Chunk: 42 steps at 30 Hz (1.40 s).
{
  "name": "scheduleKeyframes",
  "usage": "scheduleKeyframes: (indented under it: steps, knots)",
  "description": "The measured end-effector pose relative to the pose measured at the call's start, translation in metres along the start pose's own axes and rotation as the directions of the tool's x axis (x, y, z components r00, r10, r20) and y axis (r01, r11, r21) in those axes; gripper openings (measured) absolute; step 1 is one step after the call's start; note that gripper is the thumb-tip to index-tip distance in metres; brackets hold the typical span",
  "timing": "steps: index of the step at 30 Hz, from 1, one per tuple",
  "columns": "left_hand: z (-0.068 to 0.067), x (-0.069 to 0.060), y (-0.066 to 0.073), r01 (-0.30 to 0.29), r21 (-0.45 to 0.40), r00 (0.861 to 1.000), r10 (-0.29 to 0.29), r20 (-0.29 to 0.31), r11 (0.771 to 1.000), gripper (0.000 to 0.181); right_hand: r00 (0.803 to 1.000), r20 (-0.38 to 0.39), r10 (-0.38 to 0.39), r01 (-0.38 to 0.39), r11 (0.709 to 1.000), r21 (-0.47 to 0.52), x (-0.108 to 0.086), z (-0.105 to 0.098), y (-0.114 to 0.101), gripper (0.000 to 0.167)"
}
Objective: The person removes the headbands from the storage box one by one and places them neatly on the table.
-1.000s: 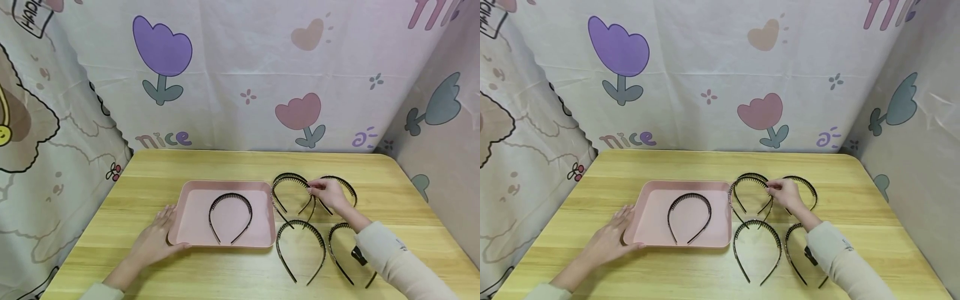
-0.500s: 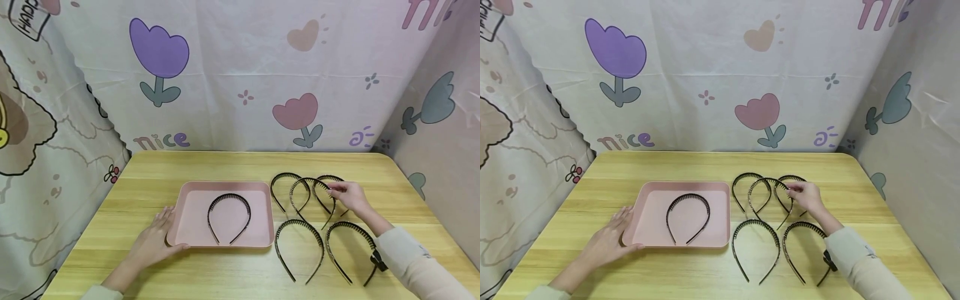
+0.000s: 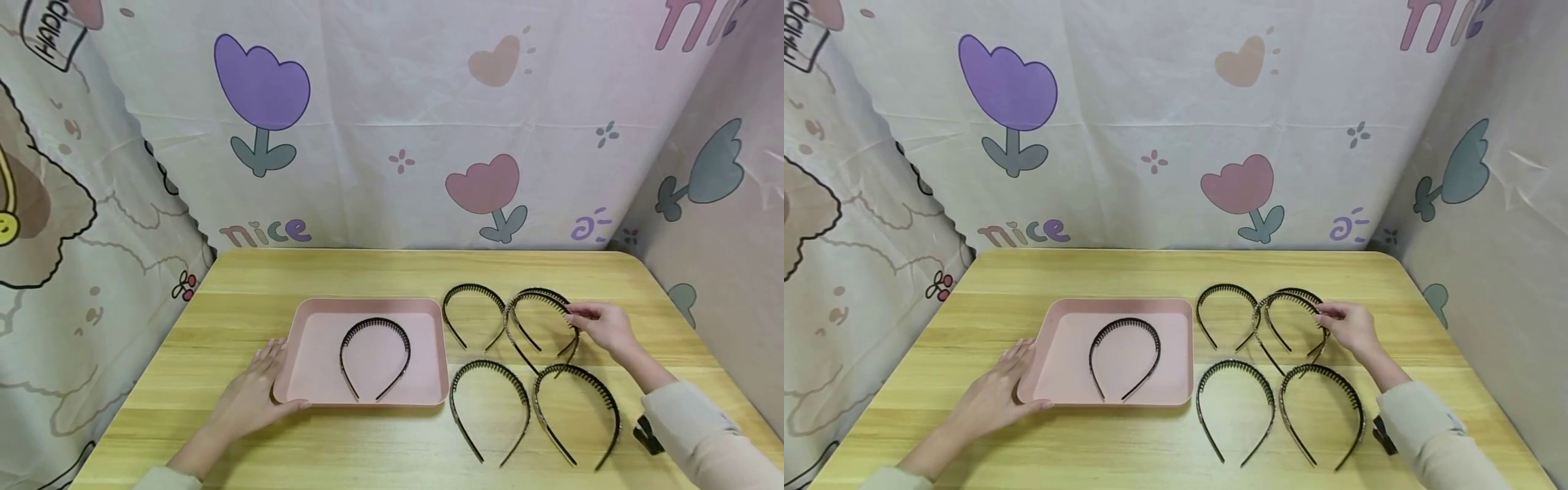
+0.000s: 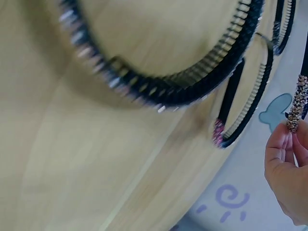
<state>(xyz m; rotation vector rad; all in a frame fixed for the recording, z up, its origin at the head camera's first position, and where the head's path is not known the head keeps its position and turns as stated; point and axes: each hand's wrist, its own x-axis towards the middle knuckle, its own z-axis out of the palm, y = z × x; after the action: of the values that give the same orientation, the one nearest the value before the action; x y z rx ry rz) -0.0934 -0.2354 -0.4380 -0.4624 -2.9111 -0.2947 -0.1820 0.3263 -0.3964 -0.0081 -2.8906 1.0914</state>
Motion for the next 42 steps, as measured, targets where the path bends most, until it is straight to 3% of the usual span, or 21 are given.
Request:
scheduleKeyframes:
  steps: [13,29,36,42]
  knots:
    - [0.000,0.001,0.001,0.007,0.003,1.000,-0.007,-0.004,1.000,0.103,0.999,-0.033,0.037,-0.038,0.998,-0.056,-0.003,-0.022,0.037,0.037]
    - [0.000,0.001,0.000,0.000,-0.001,1.000,0.000,-0.019,1.000,0.103,0.992,-0.071,0.102,-0.104,0.994,-0.023,0.006,-0.048,0.078,0.040]
    - [0.000,0.001,0.000,0.001,-0.013,1.000,-0.001,-0.016,1.000,0.102,0.989,-0.115,0.094,-0.108,0.987,-0.119,0.004,-0.059,0.099,0.038]
    - [0.001,-0.001,0.000,0.004,-0.013,1.000,-0.004,-0.022,1.000,0.103,0.988,-0.117,0.101,-0.116,0.984,-0.136,0.003,-0.069,0.118,0.038]
